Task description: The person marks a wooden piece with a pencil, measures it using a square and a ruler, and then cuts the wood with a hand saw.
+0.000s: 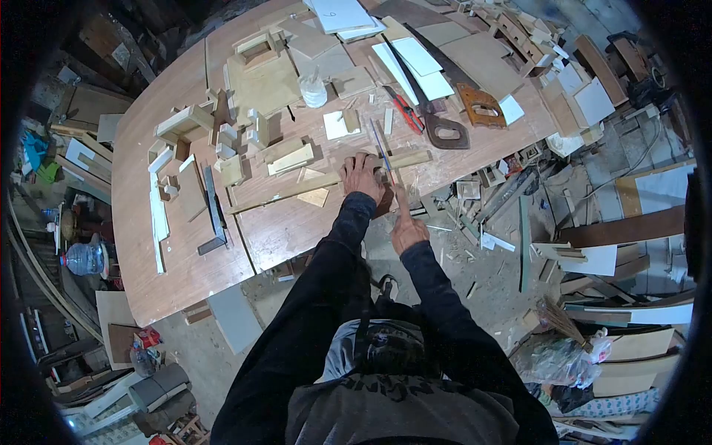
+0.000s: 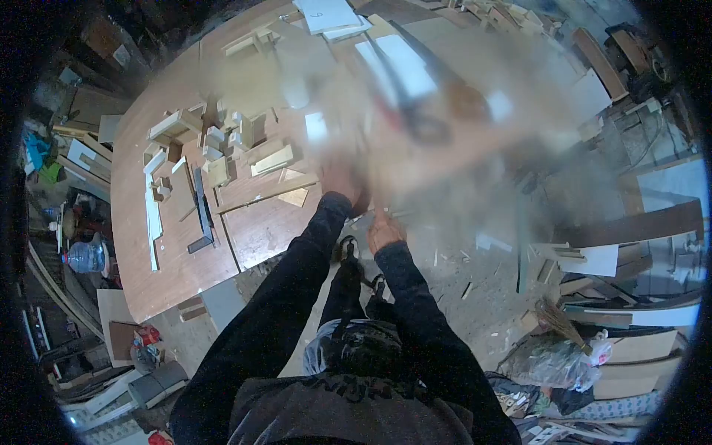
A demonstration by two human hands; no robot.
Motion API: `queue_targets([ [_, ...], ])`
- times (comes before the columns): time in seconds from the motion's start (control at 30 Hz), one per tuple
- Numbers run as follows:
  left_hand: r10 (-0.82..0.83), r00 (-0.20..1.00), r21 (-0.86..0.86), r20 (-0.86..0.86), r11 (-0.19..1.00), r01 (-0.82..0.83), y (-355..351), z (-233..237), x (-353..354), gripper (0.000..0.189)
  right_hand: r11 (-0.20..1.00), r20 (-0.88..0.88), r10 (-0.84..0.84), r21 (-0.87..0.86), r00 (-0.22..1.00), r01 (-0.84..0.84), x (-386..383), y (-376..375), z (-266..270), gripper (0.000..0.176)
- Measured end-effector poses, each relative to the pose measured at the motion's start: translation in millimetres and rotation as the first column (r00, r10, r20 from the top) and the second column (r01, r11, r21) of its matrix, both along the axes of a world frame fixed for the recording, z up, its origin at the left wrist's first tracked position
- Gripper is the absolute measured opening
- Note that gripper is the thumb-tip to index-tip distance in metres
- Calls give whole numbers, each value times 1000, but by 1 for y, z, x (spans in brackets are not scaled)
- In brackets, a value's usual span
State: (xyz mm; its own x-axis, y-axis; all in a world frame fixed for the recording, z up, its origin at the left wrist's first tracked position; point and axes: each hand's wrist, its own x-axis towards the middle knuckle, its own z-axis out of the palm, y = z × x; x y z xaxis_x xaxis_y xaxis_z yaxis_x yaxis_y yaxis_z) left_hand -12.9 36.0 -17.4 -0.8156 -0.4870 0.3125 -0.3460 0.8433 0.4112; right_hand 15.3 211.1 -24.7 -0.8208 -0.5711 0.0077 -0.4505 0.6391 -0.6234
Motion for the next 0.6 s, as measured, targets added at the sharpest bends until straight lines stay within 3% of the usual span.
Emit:
queue_targets([
  [0.03, -1, 1000, -9, 1, 1000, 1, 0, 1, -2, 42, 999, 3, 35, -37, 999, -35, -5, 0, 1, 80],
  [0.07, 3, 1000, -17, 4, 1000, -3, -1, 2, -3, 42, 996, 88, 19, 88, 996, -27, 7, 9, 22, 81],
  [0.17, 2, 1000, 2, -24, 1000, -2, 0, 8, 1, 42, 979, 130, -43, 205, 991, 15, 20, 18, 54, 84],
  [0.2, 4, 1000, 26, 27, 1000, -4, 1, 12, 1, 41, 998, 100, 19, 61, 995, -25, 17, 18, 49, 82],
  [0.3, 8, 1000, -15, 8, 1000, -8, -1, -1, -3, 38, 995, 42, 21, 99, 999, -25, -9, -8, 35, 82],
  [0.33, 8, 1000, -16, 12, 1000, -8, 0, 2, 0, 38, 974, 138, 24, 219, 990, -54, -9, -10, 53, 83],
  [0.37, -10, 1000, -7, -17, 1000, 9, 1, 4, 0, 37, 974, 139, 23, 218, 990, -54, -8, -7, 52, 83],
  [0.43, -18, 999, 3, -41, 1000, 19, 3, 7, 3, 36, 998, 204, 56, -7, 977, -56, -2, 3, 54, 85],
  [0.47, -21, 999, 11, -42, 1000, 21, 3, 8, 4, 36, 998, 206, 61, -14, 977, -59, -2, -2, 57, 85],
  [0.53, 4, 998, -7, -60, 1000, -5, 5, 10, 3, 35, 967, 154, 23, 249, 988, -61, -6, -6, 67, 85],
  [0.6, 0, 998, 18, -59, 1000, 1, 5, 13, 1, 34, 962, 135, 8, 270, 991, -44, -16, -17, 59, 85],
])
